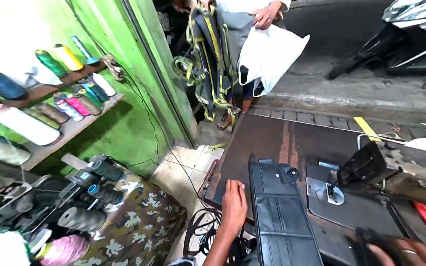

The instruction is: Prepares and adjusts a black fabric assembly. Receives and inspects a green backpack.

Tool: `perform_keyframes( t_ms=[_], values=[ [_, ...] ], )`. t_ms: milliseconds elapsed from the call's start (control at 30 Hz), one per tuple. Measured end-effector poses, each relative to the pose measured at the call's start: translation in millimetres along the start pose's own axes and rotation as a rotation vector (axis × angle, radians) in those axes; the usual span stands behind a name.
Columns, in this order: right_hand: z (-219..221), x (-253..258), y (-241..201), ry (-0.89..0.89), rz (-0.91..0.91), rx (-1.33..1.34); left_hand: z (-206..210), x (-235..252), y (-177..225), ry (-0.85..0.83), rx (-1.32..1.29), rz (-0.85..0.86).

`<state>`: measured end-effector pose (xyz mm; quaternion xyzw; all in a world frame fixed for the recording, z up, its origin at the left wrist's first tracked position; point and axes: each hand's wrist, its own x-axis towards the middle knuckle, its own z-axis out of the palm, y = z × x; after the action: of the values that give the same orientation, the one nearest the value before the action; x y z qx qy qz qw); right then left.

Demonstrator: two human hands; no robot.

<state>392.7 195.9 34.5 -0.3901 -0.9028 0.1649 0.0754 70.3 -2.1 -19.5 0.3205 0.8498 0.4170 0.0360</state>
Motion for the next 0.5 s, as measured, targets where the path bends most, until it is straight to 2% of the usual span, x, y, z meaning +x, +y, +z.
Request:
perform_keyframes(
  t_ms=[67, 200, 333, 500],
  values=[
    [23.2, 20.4, -20.6, -0.067, -0.255, 0.093, 1.4, -0.1, 3.0, 0.021, 0.062, 0.011],
    [68.4, 46.2, -59.7, -0.083, -0.607, 0.125, 9.9, -12.6, 23.3, -0.14, 0.151, -0.046],
    [81.3, 57.5, -72.2, -0.08, -0.644, 0.126, 24.5, -17.9, 31.8, -0.128, 0.057, -0.028],
    [95.3, 65.1, -48.2, -0.008, -0.597, 0.178, 53.0, -17.7, 13.8, 0.029, -0.009, 0.17]
  ],
)
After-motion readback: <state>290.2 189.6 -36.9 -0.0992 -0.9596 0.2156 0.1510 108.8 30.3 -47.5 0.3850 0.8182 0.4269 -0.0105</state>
